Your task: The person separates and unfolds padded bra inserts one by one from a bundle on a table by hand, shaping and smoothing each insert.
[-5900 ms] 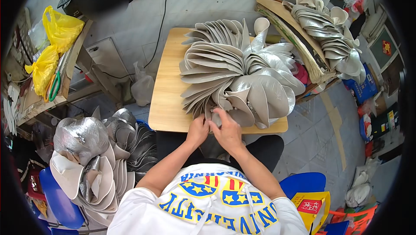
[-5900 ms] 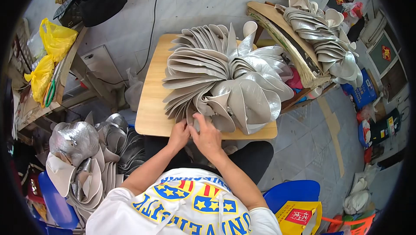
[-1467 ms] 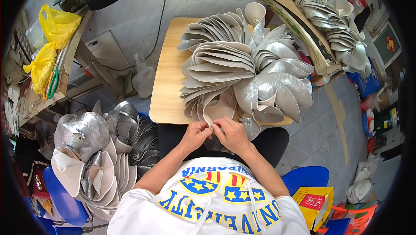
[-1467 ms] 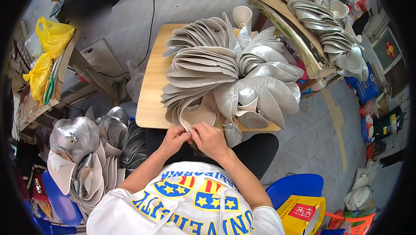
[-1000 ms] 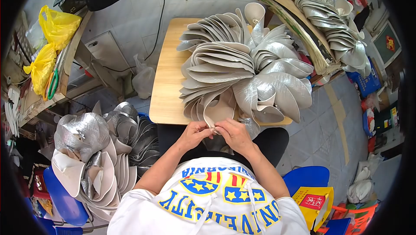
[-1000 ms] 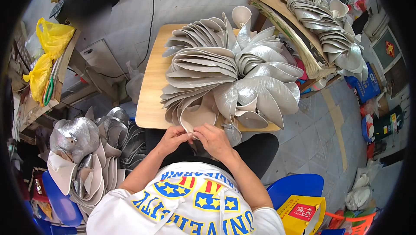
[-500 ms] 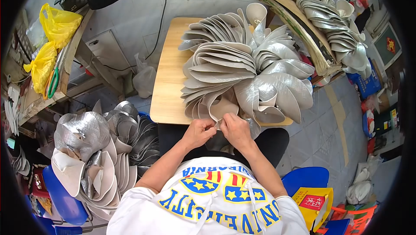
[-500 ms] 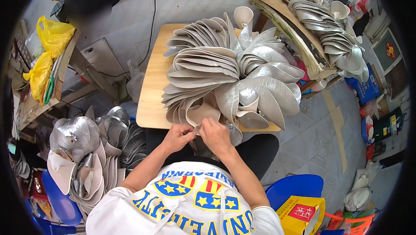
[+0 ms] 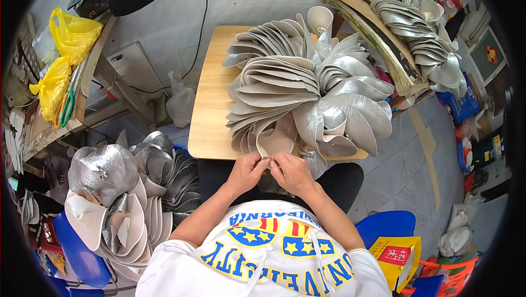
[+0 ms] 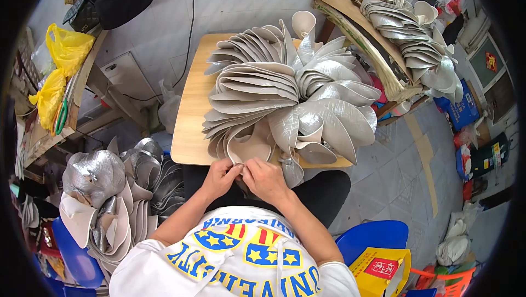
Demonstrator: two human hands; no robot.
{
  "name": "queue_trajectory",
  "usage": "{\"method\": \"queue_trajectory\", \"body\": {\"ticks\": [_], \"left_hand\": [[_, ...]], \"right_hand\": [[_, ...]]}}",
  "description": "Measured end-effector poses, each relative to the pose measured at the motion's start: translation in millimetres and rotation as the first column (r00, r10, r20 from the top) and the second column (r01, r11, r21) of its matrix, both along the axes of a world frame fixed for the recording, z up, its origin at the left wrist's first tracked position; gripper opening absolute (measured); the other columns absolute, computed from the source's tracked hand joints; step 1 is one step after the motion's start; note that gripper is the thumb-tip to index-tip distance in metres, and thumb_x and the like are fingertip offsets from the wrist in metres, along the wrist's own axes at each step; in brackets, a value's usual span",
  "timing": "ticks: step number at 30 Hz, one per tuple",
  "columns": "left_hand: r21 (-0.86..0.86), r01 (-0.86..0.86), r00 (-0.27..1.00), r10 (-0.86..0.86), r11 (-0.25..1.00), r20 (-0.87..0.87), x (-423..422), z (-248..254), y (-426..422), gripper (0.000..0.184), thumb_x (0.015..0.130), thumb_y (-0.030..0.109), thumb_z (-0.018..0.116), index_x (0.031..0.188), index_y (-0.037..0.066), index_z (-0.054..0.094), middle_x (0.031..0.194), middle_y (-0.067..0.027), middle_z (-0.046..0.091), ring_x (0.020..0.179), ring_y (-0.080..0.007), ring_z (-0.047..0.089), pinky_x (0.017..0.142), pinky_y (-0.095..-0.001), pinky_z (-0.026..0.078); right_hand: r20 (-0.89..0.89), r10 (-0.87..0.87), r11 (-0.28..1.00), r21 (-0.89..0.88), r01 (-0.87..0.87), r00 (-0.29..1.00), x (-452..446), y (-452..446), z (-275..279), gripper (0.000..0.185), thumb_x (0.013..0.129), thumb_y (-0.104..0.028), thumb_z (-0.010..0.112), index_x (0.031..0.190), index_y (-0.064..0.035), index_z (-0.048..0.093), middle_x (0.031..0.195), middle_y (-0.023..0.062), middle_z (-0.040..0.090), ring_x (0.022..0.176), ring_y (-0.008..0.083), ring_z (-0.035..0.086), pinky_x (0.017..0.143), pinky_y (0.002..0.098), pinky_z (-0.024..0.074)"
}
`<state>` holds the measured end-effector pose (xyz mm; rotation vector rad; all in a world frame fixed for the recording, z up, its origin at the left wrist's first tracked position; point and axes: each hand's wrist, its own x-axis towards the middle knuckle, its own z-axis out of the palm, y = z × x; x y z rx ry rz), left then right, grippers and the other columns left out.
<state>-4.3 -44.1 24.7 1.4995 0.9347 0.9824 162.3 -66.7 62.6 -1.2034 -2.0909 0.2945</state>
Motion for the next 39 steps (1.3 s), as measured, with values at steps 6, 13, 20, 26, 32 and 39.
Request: {"method": "queue_trajectory", "body": {"ticks": [6,13,20,26,32,39], "left_hand": [[-0.009,0.148,0.989,-0.147,0.989,0.026,-10.5,7.1,9.3,0.025,0.093,0.018,0.056,0.087,-0.004,0.064,0.070,-0.0070,0.063,0.062,-0.0109,0.060,0.055,-0.0263,0.045],[-0.015,0.155,0.987,-0.156,0.988,-0.043,-15.4,8.2,6.8,0.025,0.092,0.017,0.057,0.079,-0.004,0.063,0.065,-0.0047,0.060,0.058,-0.0096,0.057,0.054,-0.0253,0.044],[-0.087,0.063,0.987,-0.075,0.994,-0.144,-43.1,-4.6,6.3,0.025,0.091,0.016,0.058,0.075,-0.003,0.062,0.063,-0.0051,0.060,0.057,-0.0095,0.057,0.054,-0.0244,0.045],[0.086,-0.163,0.959,0.178,0.983,-0.219,-16.8,11.3,0.5,0.025,0.080,0.010,0.061,0.102,0.000,0.054,0.082,-0.0160,0.064,0.068,-0.0248,0.064,0.063,-0.0347,0.050],[0.272,-0.156,0.915,0.242,0.950,-0.323,7.2,29.0,18.6,0.039,0.076,0.009,0.065,0.110,0.001,0.048,0.098,-0.0220,0.061,0.084,-0.0382,0.062,0.074,-0.0435,0.050],[0.563,-0.024,0.936,0.216,0.826,-0.277,13.4,32.9,18.4,0.012,0.082,0.007,0.064,0.087,0.001,0.055,0.083,-0.0164,0.057,0.074,-0.0370,0.058,0.063,-0.0418,0.048]], "right_hand": [[-0.093,0.141,0.976,-0.156,-0.154,0.986,15.3,14.1,2.1,0.016,0.081,-0.016,0.069,0.084,-0.0036,0.059,0.075,0.0122,0.058,0.068,0.0326,0.060,0.058,0.0389,0.0463],[0.074,0.074,0.997,-0.021,-0.072,0.995,26.3,25.7,11.4,0.010,0.080,-0.009,0.068,0.080,-0.0032,0.059,0.074,0.0137,0.057,0.067,0.0336,0.058,0.057,0.0387,0.0446],[0.044,-0.221,0.975,0.001,0.221,0.974,39.4,34.1,8.4,0.013,0.087,-0.013,0.062,0.079,-0.0061,0.054,0.075,0.0116,0.056,0.068,0.0354,0.059,0.056,0.0426,0.0454],[0.039,-0.124,0.991,-0.034,0.126,0.991,33.0,16.7,1.2,0.011,0.086,-0.011,0.062,0.081,-0.0045,0.054,0.075,0.0131,0.056,0.068,0.0353,0.059,0.056,0.0426,0.0460],[0.098,-0.194,0.981,0.013,0.193,0.976,33.1,9.6,-4.1,0.013,0.082,-0.012,0.064,0.088,-0.0063,0.055,0.080,0.0104,0.058,0.069,0.0325,0.061,0.058,0.0410,0.0491],[0.164,-0.244,0.964,0.144,0.222,0.956,5.0,5.8,22.6,0.031,0.074,-0.012,0.069,0.102,-0.0026,0.057,0.092,0.0103,0.060,0.083,0.0286,0.060,0.066,0.0389,0.0503]]}}
